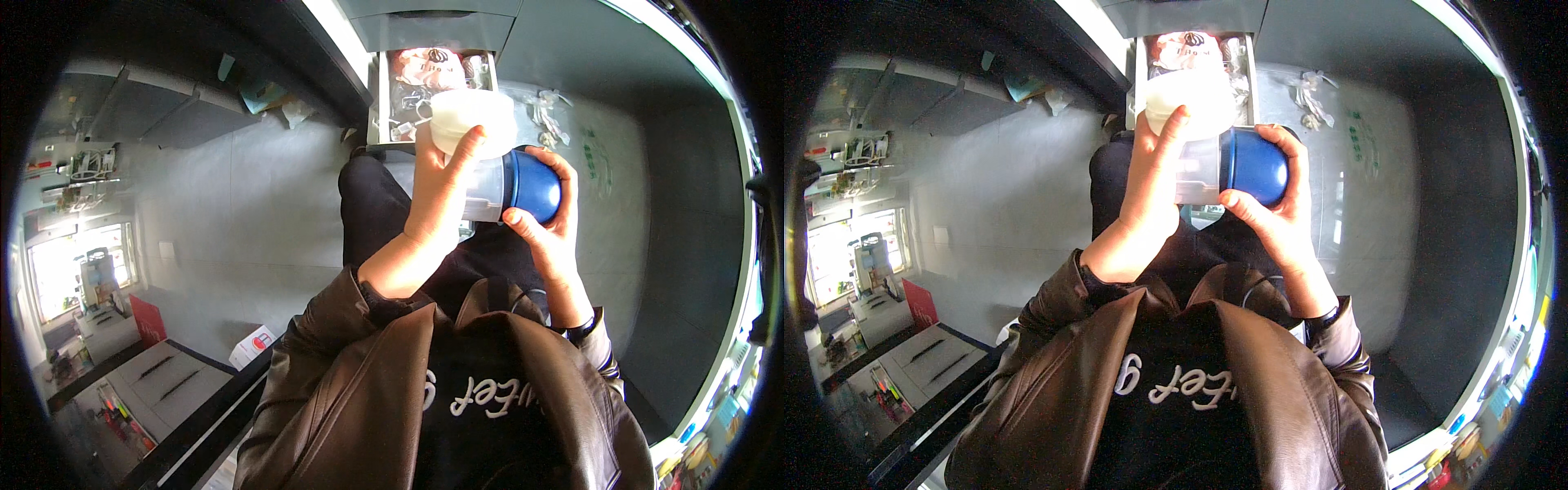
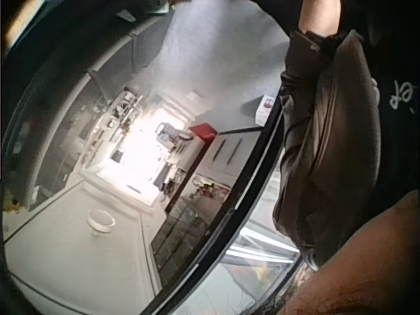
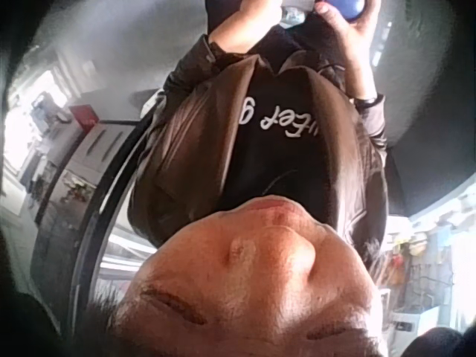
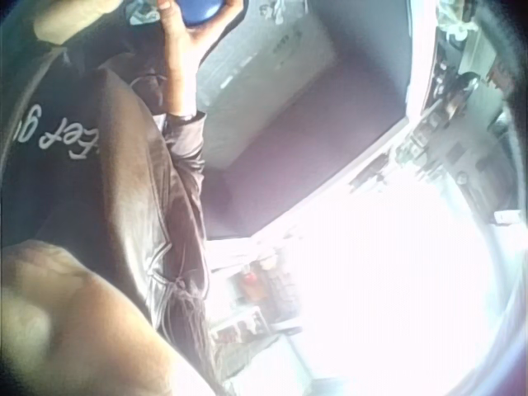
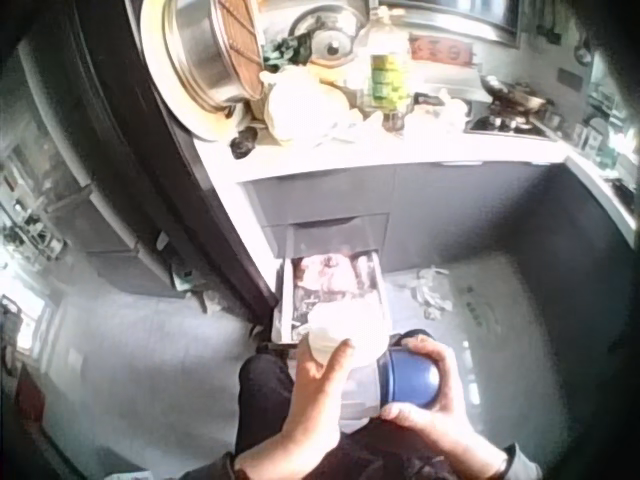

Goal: The person sits on the floor and assembles a small plastic container by hand. They insert a white internal piece, attach a blue base, and then screw on a blue lid, completing the assembly.

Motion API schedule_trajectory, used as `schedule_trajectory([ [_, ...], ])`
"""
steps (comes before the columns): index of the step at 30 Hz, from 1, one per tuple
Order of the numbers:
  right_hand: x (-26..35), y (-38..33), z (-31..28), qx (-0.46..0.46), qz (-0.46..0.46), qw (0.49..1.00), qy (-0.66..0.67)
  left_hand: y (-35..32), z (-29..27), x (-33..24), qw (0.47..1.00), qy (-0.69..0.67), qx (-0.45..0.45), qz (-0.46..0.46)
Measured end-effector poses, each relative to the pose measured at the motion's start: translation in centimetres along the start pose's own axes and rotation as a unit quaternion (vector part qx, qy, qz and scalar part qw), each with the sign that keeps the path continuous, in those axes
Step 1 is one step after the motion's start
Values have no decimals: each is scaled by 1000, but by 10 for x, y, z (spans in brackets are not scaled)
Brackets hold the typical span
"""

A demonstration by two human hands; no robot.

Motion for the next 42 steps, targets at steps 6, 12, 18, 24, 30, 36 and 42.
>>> schedule_trajectory([
  [6, 0, 2, -1, 41, -56, 998, 5, 0, 0, -3, 1000, 3, 3, -17],
  [12, 8, 1, 0, 48, -126, 988, -80, 1, -6, -2, 997, -17, -10, -76],
  [18, 15, 2, 0, 39, -126, 985, -112, 3, -8, -2, 999, -7, 19, -48],
  [24, 12, 0, 1, 22, -69, 994, -79, -2, -5, -4, 998, 9, 62, 10],
  [30, 21, 1, 2, 10, -159, 976, -149, 0, -11, 3, 998, -21, 24, -58],
  [36, 32, 4, 1, 41, -251, 940, -226, 1, -23, 25, 970, -100, 22, -221],
  [42, 32, 5, 1, 44, -219, 945, -237, -2, -27, 28, 981, -95, 14, -171],
])
Point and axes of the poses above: each hand's wrist, its own y-axis towards the middle knuckle, its own z-axis out of the palm, x = y × z, the point moved 5 cm from there along y, towards the middle knuckle, and after that the axes turned 9 degrees about -y, right-handed, at the moved point
